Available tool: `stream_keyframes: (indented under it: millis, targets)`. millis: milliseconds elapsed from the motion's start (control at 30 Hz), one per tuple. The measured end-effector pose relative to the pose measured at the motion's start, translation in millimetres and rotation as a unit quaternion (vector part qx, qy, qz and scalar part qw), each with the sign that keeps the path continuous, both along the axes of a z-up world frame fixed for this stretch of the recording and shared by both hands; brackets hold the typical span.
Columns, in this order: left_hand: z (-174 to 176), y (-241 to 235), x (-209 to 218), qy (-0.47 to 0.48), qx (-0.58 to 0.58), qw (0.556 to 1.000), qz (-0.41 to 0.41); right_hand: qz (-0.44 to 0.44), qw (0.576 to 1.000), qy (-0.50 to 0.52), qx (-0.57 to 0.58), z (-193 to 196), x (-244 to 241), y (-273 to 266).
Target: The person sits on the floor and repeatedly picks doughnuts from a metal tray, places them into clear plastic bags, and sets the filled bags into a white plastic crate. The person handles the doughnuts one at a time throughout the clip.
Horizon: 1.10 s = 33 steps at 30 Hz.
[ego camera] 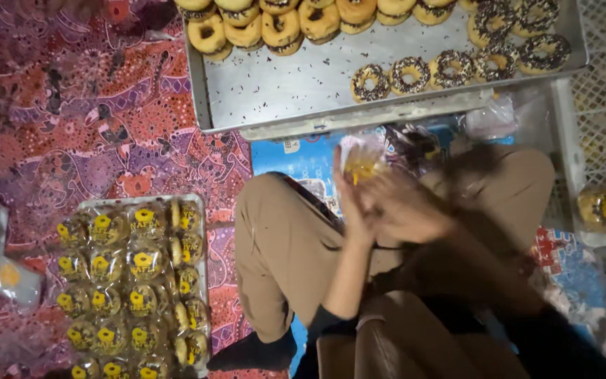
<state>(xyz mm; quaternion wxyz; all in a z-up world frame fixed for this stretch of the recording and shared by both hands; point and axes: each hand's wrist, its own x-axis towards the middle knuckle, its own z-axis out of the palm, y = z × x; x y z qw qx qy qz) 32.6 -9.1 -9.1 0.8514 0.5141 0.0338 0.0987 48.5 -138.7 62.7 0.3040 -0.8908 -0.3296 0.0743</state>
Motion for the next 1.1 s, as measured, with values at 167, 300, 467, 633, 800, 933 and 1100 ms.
stream_keyframes:
  millis: [167, 300, 467, 633, 800, 933, 1100]
  targets:
    - [-43, 96, 73, 0.076, -0.434, 0.89, 0.121, -0.086, 0.996, 0.01, 0.025, 29, 147, -35]
    - [-62, 137, 76, 0.13, -0.543, 0.816, 0.149, 0.021, 0.995, 0.051, -0.082, 12, 235, -66]
    - [-57, 136, 60, 0.1, -0.605, 0.782, 0.11, 0.082, 0.993, 0.041, -0.071, -7, 253, -67]
    - [-50, 135, 63, 0.118, -0.605, 0.777, 0.126, 0.092, 0.982, -0.061, -0.154, -4, 262, -49]
    - [-45, 139, 65, 0.073, -0.665, 0.733, 0.12, -0.055, 0.997, 0.02, 0.06, 34, 204, -10]
    - [-30, 131, 74, 0.088, -0.681, 0.714, 0.141, -0.03, 0.959, 0.07, 0.273, 62, 87, 41]
    - [-10, 90, 48, 0.005, -0.643, 0.758, 0.113, -0.215, 0.963, -0.019, 0.162, 61, 4, 83]
